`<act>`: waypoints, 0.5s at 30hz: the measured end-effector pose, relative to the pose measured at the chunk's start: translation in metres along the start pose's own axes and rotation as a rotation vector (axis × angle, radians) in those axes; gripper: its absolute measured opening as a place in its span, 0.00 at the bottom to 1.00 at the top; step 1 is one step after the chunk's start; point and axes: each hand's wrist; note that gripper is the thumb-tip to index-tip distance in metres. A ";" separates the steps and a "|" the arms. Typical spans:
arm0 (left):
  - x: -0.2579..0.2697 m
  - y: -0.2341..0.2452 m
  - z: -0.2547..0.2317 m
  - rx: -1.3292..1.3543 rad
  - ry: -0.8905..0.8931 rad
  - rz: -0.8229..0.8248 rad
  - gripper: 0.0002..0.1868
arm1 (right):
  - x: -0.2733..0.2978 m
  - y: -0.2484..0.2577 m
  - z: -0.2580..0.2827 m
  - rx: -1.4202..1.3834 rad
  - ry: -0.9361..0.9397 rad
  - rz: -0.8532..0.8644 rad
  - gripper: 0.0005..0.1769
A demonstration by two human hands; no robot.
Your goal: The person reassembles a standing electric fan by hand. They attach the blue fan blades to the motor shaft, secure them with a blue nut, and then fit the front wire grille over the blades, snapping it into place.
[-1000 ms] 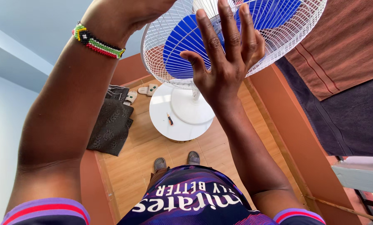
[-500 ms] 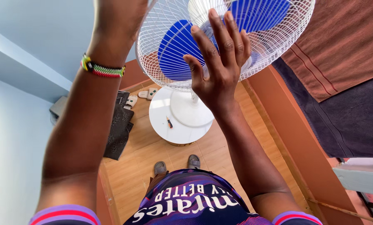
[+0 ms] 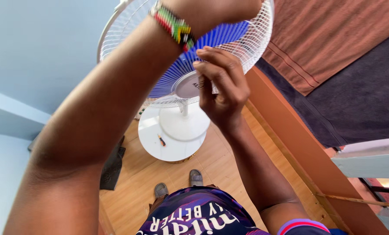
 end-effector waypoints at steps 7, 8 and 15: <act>-0.017 -0.027 -0.001 -0.037 0.056 0.134 0.05 | -0.029 0.058 -0.112 0.038 -0.106 -0.074 0.13; -0.018 -0.029 -0.003 -0.040 0.066 0.138 0.05 | -0.034 0.063 -0.128 -0.002 -0.081 -0.044 0.16; -0.026 -0.031 0.008 -0.100 0.135 0.126 0.06 | -0.041 0.059 -0.163 -0.539 -0.322 0.060 0.08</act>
Point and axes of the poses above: each hand's wrist, its own x-axis away from the middle knuckle, its own y-axis out of the back of the hand, z = x × y, and after that the axes turned 13 degrees about y, right-handed
